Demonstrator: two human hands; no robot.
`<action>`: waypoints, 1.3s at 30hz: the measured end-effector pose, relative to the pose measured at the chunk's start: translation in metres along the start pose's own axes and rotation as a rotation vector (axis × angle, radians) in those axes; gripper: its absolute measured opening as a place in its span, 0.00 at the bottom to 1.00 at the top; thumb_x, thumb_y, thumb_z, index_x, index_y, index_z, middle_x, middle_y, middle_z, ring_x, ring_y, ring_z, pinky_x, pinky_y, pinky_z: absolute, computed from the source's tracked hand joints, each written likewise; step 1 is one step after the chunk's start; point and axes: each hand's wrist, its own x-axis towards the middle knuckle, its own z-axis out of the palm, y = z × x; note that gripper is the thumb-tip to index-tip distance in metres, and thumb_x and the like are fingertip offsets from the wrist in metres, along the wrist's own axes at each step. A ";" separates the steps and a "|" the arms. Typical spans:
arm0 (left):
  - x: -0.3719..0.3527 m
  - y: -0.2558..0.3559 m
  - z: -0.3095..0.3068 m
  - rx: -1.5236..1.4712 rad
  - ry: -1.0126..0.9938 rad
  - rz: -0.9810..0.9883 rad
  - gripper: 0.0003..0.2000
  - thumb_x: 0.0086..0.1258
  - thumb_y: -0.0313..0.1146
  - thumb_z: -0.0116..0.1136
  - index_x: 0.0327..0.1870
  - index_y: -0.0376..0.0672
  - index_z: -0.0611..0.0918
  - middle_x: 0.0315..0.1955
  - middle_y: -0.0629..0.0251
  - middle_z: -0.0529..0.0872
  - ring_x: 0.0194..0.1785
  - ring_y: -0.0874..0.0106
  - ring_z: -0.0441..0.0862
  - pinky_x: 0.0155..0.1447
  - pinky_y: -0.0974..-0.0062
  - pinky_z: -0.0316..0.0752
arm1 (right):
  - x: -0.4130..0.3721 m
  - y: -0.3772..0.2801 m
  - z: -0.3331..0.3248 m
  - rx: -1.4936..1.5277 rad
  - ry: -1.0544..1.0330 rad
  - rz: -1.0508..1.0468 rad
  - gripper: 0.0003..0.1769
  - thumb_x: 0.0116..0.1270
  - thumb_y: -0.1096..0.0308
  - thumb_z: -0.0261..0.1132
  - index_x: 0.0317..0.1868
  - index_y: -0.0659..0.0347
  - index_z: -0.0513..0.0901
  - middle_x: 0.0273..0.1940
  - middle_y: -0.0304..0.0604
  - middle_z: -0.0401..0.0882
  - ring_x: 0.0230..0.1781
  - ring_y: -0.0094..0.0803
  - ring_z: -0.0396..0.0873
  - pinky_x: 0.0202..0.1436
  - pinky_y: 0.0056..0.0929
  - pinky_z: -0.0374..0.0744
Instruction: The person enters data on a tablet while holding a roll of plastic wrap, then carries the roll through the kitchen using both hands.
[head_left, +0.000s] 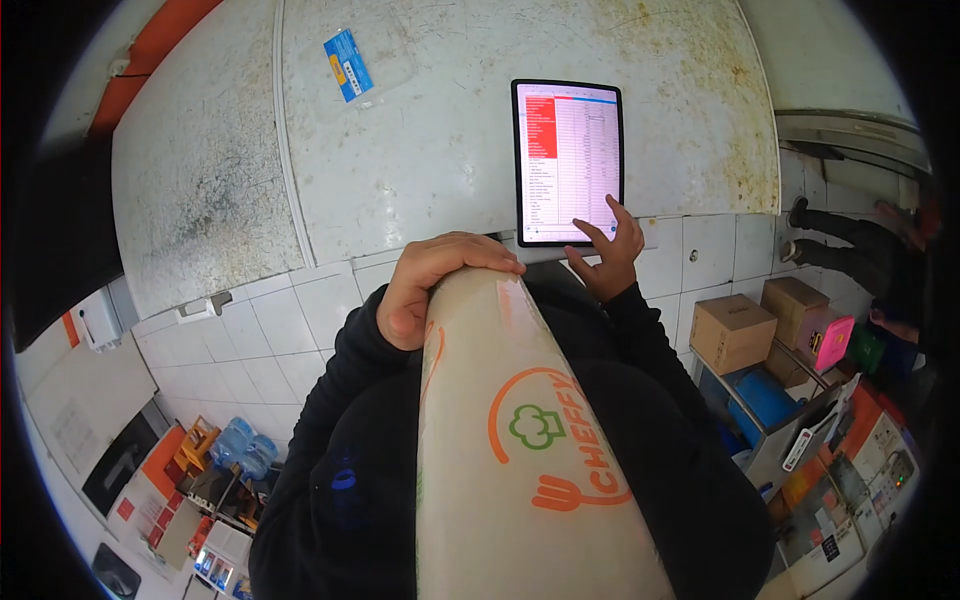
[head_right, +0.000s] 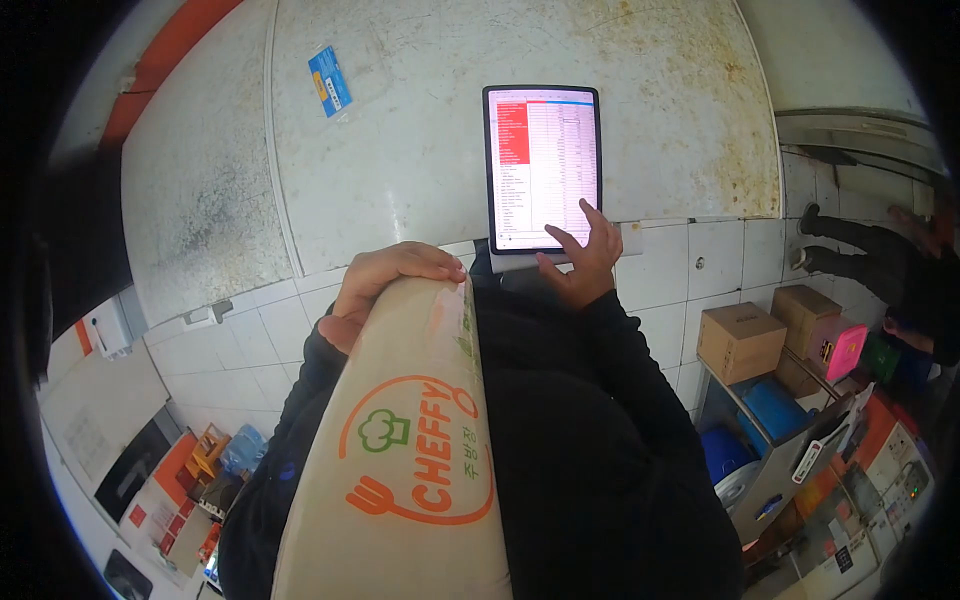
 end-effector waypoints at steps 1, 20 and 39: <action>0.000 0.001 0.000 0.006 -0.015 0.003 0.59 0.49 0.85 0.21 0.46 0.28 0.80 0.41 0.47 0.84 0.45 0.56 0.83 0.51 0.67 0.76 | 0.001 0.001 0.001 -0.004 0.008 -0.002 0.22 0.53 0.52 0.69 0.49 0.47 0.84 0.66 0.52 0.61 0.66 0.50 0.57 0.67 0.51 0.52; -0.012 0.000 0.007 -0.001 -0.028 -0.016 0.57 0.51 0.84 0.20 0.46 0.29 0.80 0.41 0.50 0.85 0.44 0.58 0.83 0.50 0.68 0.76 | 0.019 0.009 0.007 -0.170 0.003 0.096 0.28 0.57 0.44 0.65 0.56 0.46 0.80 0.68 0.57 0.54 0.70 0.53 0.50 0.67 0.63 0.44; -0.006 -0.007 0.009 -0.018 -0.017 0.033 0.57 0.52 0.83 0.22 0.46 0.29 0.80 0.41 0.49 0.84 0.44 0.57 0.83 0.50 0.68 0.76 | 0.008 0.000 0.005 0.006 -0.062 0.001 0.27 0.53 0.45 0.68 0.52 0.46 0.83 0.68 0.55 0.55 0.70 0.54 0.51 0.66 0.69 0.44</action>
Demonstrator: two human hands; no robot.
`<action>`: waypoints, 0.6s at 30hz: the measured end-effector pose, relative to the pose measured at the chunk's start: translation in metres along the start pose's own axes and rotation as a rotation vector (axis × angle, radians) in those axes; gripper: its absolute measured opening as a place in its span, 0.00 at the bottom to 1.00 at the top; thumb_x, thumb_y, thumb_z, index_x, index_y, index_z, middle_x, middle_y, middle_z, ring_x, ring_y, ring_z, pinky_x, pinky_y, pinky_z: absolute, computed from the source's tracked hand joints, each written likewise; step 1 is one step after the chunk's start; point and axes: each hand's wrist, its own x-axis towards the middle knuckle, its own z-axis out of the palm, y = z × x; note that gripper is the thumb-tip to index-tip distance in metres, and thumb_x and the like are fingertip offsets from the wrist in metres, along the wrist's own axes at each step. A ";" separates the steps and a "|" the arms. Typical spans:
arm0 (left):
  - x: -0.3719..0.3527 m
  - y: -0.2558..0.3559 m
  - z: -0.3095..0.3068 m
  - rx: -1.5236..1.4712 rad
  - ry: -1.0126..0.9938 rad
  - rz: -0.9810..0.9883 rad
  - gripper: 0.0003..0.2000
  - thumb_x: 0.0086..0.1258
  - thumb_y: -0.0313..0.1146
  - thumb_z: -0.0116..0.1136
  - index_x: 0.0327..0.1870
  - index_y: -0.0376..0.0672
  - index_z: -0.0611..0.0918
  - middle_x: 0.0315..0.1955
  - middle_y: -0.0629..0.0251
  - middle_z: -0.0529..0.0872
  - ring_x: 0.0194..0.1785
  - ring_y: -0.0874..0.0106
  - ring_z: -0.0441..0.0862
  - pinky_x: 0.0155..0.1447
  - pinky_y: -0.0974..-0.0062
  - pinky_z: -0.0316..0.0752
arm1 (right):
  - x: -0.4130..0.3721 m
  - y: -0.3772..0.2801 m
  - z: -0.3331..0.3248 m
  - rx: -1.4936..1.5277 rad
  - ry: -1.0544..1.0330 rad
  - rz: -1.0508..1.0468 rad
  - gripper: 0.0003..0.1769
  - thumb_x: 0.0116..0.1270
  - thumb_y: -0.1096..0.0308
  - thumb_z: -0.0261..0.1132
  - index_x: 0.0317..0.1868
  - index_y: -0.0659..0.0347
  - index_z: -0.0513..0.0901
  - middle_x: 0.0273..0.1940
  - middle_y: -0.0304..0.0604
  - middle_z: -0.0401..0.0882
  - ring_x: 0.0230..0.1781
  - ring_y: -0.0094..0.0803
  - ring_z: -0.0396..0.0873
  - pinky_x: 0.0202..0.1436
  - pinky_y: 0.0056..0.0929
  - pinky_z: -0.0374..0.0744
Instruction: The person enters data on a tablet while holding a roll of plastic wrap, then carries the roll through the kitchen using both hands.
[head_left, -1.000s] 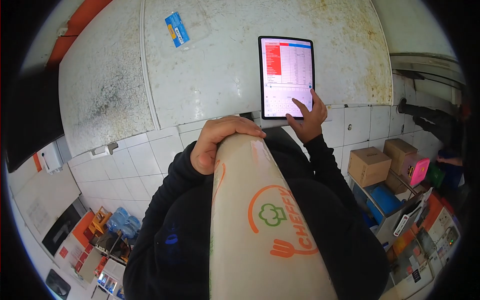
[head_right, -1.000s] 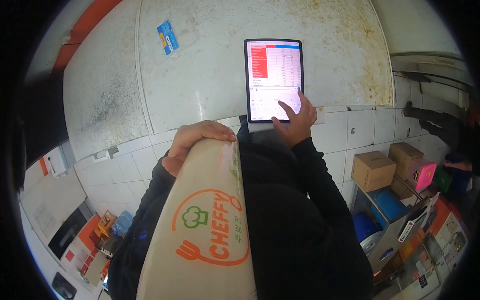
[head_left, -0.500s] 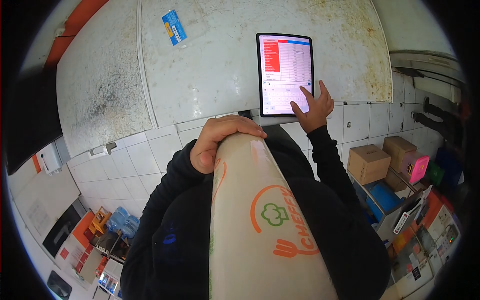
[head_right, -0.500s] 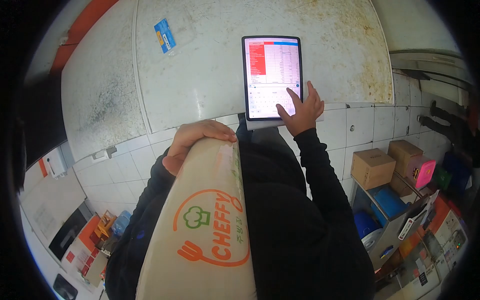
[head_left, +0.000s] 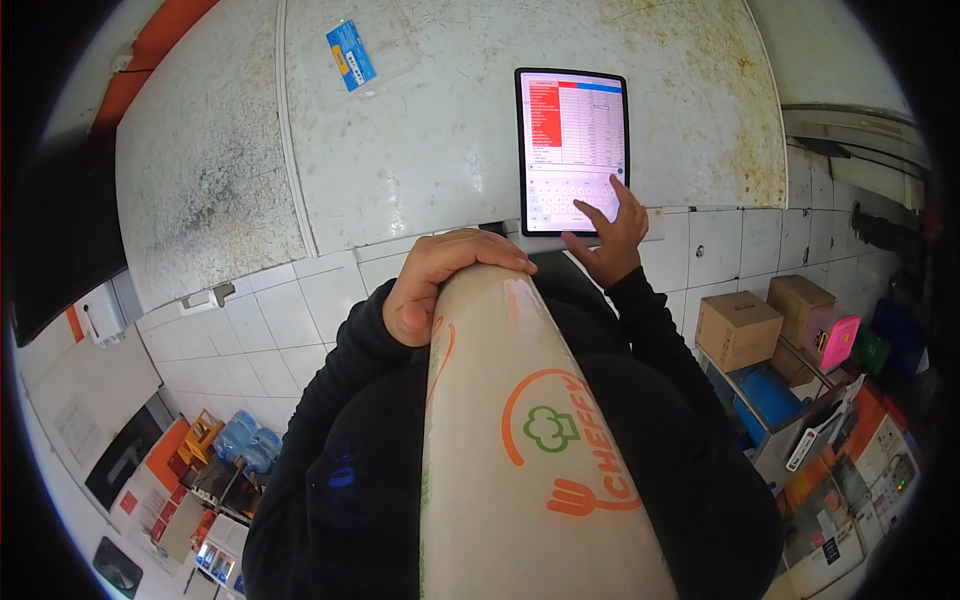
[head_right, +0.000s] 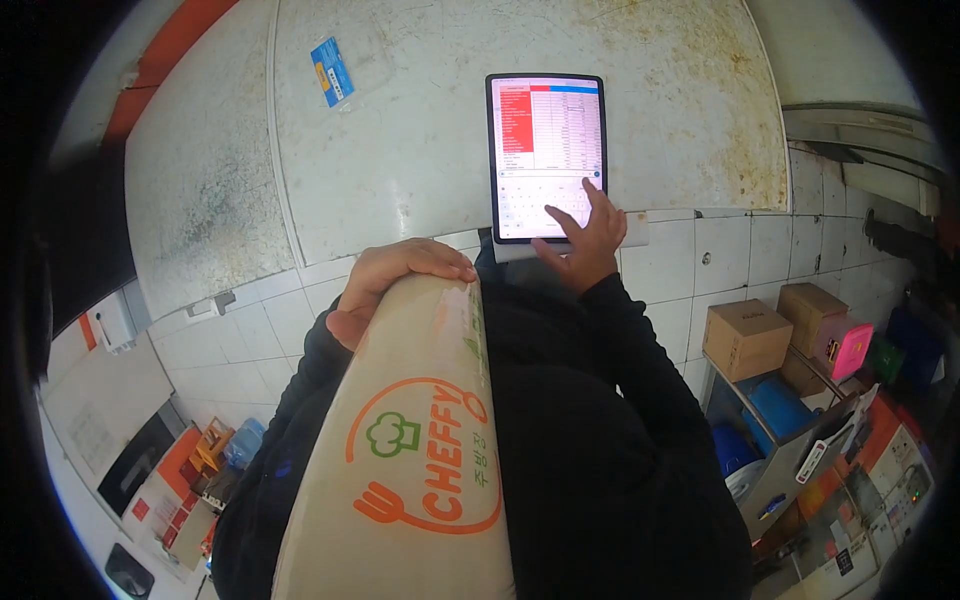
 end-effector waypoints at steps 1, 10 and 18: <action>0.000 0.000 0.000 -0.003 0.003 -0.003 0.57 0.51 0.83 0.21 0.46 0.29 0.80 0.41 0.49 0.84 0.44 0.57 0.83 0.50 0.68 0.76 | -0.002 -0.002 0.001 0.004 -0.006 0.003 0.27 0.52 0.45 0.69 0.51 0.45 0.83 0.69 0.54 0.55 0.71 0.54 0.50 0.67 0.67 0.45; 0.002 0.009 0.001 -0.003 0.024 -0.072 0.58 0.49 0.85 0.21 0.47 0.28 0.79 0.41 0.48 0.84 0.45 0.58 0.83 0.52 0.67 0.76 | -0.001 -0.028 0.011 0.009 -0.161 -0.143 0.27 0.52 0.43 0.69 0.52 0.41 0.83 0.71 0.50 0.53 0.71 0.53 0.50 0.69 0.63 0.43; -0.002 0.010 -0.003 -0.035 0.032 -0.038 0.58 0.48 0.85 0.23 0.47 0.27 0.79 0.43 0.47 0.83 0.46 0.57 0.83 0.52 0.67 0.76 | 0.004 -0.035 -0.006 0.068 -0.097 -0.138 0.26 0.52 0.45 0.69 0.52 0.42 0.83 0.70 0.52 0.55 0.71 0.53 0.50 0.70 0.60 0.44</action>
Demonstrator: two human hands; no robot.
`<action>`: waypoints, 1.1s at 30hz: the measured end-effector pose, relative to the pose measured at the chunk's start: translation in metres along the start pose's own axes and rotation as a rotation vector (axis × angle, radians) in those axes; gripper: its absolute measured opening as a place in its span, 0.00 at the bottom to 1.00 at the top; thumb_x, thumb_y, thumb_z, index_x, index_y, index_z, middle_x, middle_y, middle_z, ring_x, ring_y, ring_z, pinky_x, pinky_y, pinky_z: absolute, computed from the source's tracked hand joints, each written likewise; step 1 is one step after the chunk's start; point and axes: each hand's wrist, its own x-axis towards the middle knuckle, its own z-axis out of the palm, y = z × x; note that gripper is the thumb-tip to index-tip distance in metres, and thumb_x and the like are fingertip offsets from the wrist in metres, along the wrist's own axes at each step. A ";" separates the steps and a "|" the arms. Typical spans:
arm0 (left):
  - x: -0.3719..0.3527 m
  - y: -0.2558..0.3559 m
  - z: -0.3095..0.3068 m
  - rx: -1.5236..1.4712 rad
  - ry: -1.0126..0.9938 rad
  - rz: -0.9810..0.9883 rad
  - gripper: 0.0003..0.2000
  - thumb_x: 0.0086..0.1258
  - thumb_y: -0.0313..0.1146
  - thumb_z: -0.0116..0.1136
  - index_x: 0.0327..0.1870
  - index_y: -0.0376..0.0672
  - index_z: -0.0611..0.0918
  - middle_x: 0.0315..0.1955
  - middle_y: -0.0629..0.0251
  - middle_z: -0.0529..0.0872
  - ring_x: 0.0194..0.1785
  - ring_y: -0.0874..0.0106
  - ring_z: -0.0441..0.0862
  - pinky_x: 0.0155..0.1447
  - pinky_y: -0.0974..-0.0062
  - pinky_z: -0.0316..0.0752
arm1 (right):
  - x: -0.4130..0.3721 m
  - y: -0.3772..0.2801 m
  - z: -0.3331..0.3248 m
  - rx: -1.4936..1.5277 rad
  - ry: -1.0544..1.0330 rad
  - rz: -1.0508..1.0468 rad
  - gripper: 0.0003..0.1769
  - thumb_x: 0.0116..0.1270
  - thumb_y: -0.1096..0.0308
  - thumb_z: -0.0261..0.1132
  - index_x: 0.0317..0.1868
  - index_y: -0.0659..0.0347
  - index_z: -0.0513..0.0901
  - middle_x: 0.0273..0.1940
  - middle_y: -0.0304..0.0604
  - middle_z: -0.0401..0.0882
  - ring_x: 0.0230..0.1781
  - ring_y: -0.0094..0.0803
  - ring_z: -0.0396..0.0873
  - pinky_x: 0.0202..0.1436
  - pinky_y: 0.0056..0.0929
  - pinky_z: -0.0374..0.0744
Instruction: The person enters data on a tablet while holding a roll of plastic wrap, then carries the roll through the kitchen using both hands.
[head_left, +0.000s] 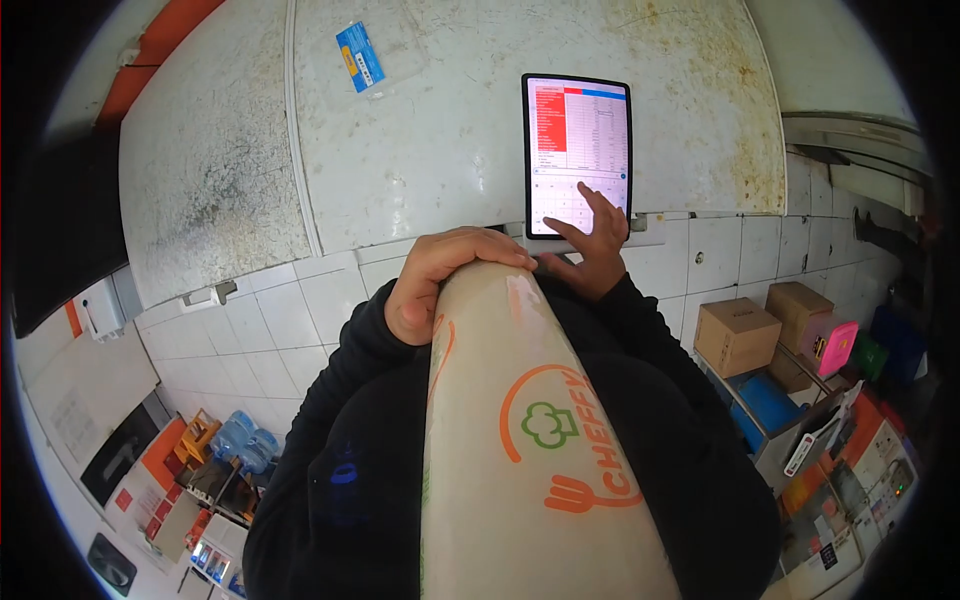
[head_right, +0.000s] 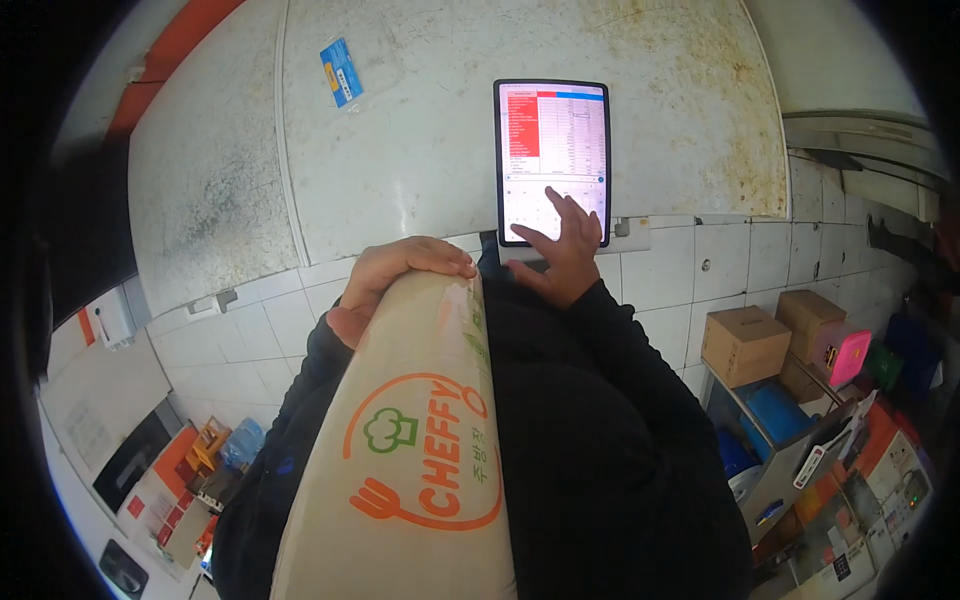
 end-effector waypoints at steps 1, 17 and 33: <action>0.000 0.002 -0.001 0.010 -0.008 0.012 0.58 0.49 0.85 0.23 0.47 0.27 0.79 0.43 0.47 0.83 0.46 0.57 0.83 0.52 0.67 0.76 | 0.000 0.000 -0.005 0.001 0.023 0.001 0.26 0.51 0.46 0.69 0.52 0.42 0.83 0.69 0.53 0.56 0.71 0.53 0.51 0.69 0.60 0.45; 0.038 0.130 -0.041 0.387 -0.073 0.512 0.54 0.56 0.80 0.22 0.46 0.28 0.80 0.42 0.48 0.84 0.46 0.56 0.83 0.53 0.67 0.75 | 0.080 -0.139 -0.075 0.864 0.110 -0.392 0.54 0.54 0.56 0.74 0.74 0.51 0.49 0.71 0.56 0.52 0.72 0.50 0.53 0.71 0.51 0.57; 0.006 0.199 -0.017 0.466 0.429 0.944 0.47 0.63 0.75 0.22 0.48 0.33 0.79 0.46 0.43 0.83 0.55 0.50 0.79 0.61 0.55 0.68 | 0.157 -0.241 -0.131 0.626 0.607 -1.255 0.40 0.57 0.58 0.71 0.66 0.46 0.58 0.63 0.59 0.65 0.64 0.54 0.67 0.67 0.58 0.60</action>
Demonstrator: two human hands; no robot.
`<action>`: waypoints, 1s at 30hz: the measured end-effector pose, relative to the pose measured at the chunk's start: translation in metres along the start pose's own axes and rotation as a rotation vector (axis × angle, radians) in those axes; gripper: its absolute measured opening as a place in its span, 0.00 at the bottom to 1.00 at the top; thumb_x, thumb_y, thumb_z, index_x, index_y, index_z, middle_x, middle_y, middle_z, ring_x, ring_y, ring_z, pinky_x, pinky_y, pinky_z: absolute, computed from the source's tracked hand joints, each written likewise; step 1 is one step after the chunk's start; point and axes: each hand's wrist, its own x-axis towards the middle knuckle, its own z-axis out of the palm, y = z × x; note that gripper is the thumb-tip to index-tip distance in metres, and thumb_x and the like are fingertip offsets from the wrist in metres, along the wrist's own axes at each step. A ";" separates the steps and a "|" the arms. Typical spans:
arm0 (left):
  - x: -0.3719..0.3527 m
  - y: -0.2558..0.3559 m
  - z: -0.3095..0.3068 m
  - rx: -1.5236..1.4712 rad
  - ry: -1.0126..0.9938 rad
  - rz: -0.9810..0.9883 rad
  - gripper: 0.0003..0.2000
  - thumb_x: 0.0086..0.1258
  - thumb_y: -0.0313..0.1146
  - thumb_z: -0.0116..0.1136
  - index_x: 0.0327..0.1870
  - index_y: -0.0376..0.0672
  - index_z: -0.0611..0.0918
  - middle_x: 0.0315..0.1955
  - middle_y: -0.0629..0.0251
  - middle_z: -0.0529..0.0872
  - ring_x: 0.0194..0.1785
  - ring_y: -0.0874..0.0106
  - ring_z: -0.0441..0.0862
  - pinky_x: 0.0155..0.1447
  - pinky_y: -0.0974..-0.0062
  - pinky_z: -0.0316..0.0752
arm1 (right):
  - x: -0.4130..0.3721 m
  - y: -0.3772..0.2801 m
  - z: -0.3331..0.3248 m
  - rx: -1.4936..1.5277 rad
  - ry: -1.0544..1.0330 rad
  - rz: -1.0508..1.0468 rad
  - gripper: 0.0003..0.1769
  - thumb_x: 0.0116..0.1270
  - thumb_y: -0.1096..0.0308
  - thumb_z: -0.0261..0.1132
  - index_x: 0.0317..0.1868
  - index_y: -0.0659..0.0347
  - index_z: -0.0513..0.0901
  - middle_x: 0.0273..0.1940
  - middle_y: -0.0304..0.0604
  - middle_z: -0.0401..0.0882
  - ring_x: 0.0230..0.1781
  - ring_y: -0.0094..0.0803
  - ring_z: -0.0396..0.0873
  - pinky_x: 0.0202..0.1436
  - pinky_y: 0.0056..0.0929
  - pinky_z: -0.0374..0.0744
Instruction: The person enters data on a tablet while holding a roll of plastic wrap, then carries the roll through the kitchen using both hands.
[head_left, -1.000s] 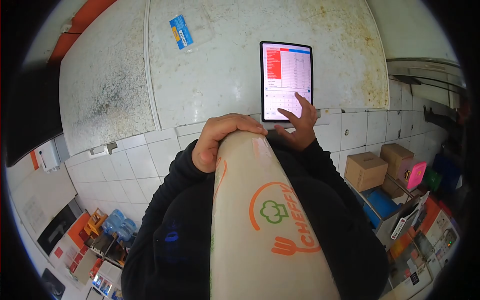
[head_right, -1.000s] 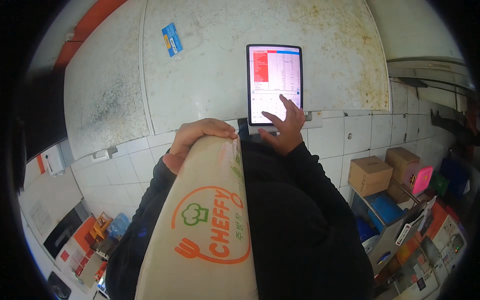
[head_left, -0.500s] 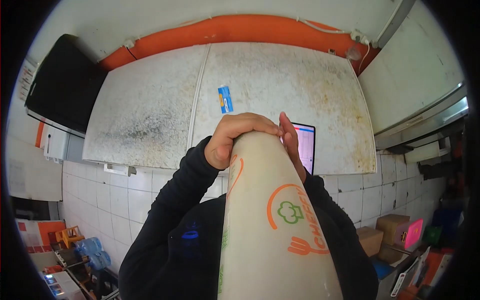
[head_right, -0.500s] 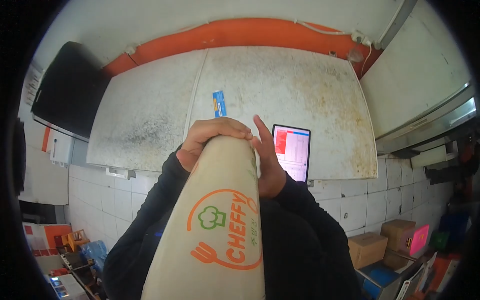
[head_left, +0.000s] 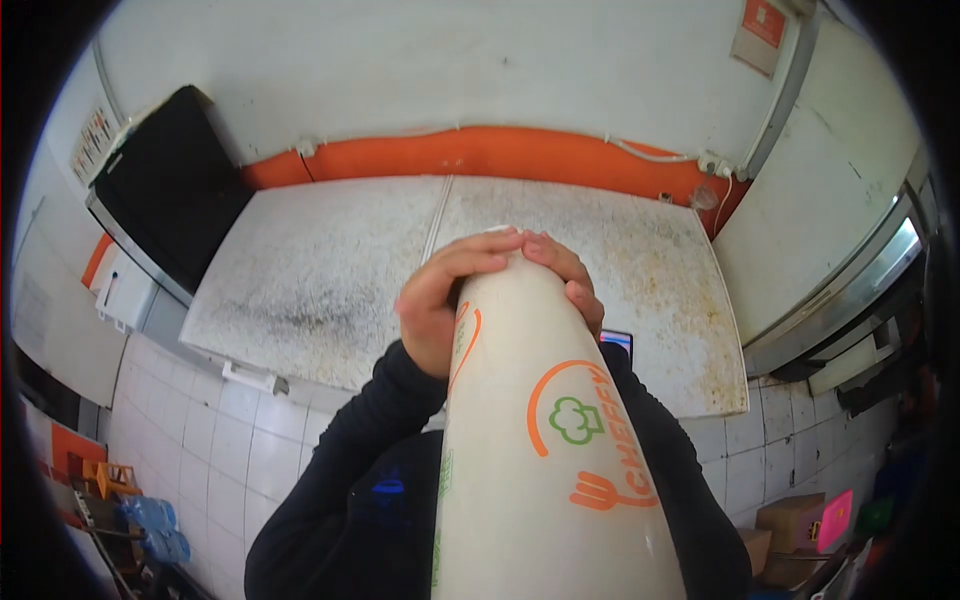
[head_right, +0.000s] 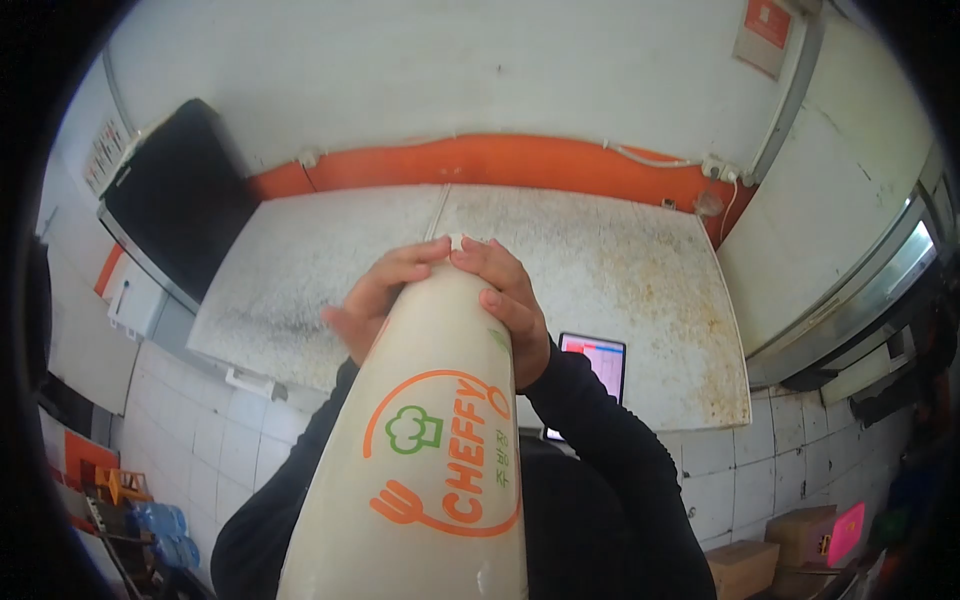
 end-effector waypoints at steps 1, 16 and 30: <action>0.005 0.003 0.001 0.020 -0.004 0.092 0.48 0.62 0.76 0.22 0.49 0.33 0.78 0.46 0.43 0.83 0.56 0.50 0.78 0.62 0.54 0.67 | 0.008 0.002 0.000 -0.014 0.012 -0.020 0.40 0.57 0.58 0.71 0.66 0.45 0.58 0.63 0.59 0.66 0.63 0.54 0.67 0.67 0.58 0.61; 0.061 0.051 0.014 0.001 -0.041 0.588 0.46 0.60 0.77 0.23 0.51 0.39 0.77 0.48 0.47 0.83 0.55 0.51 0.79 0.63 0.53 0.63 | 0.110 -0.068 -0.001 0.024 0.218 -0.394 0.23 0.66 0.58 0.62 0.60 0.33 0.66 0.49 0.50 0.78 0.51 0.50 0.78 0.61 0.57 0.70; 0.040 0.135 0.040 -0.030 -0.075 0.631 0.16 0.73 0.44 0.45 0.58 0.53 0.73 0.48 0.71 0.80 0.57 0.59 0.76 0.68 0.55 0.59 | 0.121 -0.136 -0.002 -0.051 0.278 -0.427 0.26 0.73 0.41 0.37 0.67 0.32 0.65 0.57 0.34 0.72 0.54 0.43 0.72 0.54 0.61 0.69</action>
